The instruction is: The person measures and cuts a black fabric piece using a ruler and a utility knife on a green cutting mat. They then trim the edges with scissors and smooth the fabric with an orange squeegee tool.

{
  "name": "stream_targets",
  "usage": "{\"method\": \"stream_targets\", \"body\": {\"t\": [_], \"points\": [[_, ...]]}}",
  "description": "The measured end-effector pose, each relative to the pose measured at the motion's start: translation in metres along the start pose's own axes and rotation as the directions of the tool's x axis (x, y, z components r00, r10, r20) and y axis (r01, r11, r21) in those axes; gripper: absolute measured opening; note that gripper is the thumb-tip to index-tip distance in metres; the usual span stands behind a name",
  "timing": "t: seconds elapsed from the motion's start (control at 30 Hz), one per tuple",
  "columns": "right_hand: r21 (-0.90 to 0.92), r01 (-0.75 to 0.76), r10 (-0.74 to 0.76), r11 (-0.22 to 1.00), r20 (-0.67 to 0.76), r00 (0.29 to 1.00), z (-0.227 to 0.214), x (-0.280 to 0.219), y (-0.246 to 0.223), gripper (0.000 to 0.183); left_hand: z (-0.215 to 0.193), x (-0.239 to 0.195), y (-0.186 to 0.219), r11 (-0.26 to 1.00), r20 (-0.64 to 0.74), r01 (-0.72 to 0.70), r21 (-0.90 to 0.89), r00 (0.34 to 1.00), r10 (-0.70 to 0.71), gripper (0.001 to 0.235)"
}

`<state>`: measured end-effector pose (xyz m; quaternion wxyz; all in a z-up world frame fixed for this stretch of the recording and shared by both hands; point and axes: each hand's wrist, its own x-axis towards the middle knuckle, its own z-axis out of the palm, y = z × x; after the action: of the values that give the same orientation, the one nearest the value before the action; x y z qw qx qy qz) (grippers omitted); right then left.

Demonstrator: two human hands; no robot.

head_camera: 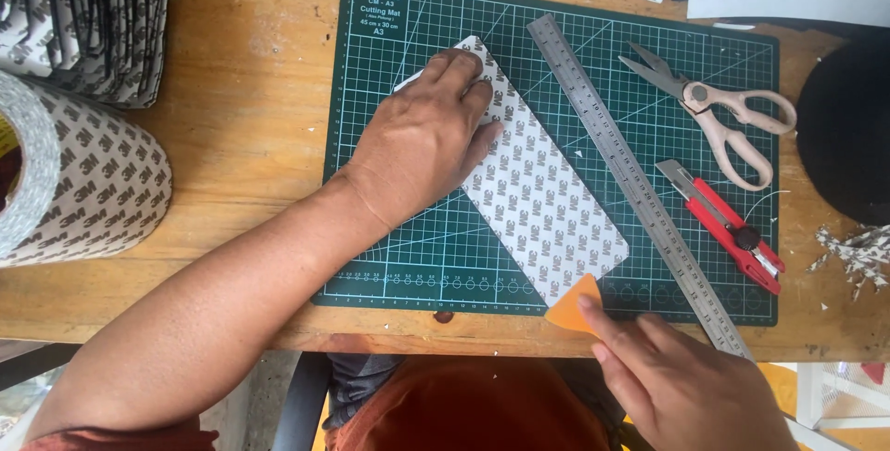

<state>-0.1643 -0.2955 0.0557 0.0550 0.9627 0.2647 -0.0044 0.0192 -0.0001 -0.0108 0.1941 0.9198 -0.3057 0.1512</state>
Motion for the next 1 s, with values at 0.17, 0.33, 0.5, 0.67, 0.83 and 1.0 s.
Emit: {"method": "stream_targets", "body": {"t": [0.17,0.33,0.5,0.67,0.83,1.0], "points": [[-0.019,-0.454,0.387,0.891,0.554,0.737,-0.042,0.011,0.004,0.061,-0.002,0.000,0.001,0.999,-0.002,-0.031,0.041,1.000,0.031,0.042],[0.216,-0.150,0.146,0.965,0.034,0.989,-0.023,0.038,-0.003,0.046,-0.003,0.000,0.002,0.993,-0.028,-0.057,0.101,0.998,0.060,0.040],[0.239,-0.093,0.080,0.966,0.060,0.995,-0.002,0.039,-0.012,0.054,-0.007,0.002,0.001,0.996,0.005,-0.059,0.074,0.998,0.058,0.042],[0.194,-0.156,0.146,0.969,0.066,0.987,-0.002,-0.002,-0.008,0.056,-0.010,0.002,0.005,0.993,-0.024,-0.061,0.104,0.998,0.064,0.037],[0.209,-0.420,0.377,0.883,0.218,0.900,-0.020,0.003,0.011,0.052,-0.014,0.003,0.009,0.989,0.013,-0.054,0.140,0.999,0.053,0.045],[0.192,-0.296,0.279,0.936,0.111,0.954,-0.010,0.025,0.015,0.051,-0.018,0.000,0.011,0.989,0.096,-0.022,0.144,0.995,0.008,0.070]]}}
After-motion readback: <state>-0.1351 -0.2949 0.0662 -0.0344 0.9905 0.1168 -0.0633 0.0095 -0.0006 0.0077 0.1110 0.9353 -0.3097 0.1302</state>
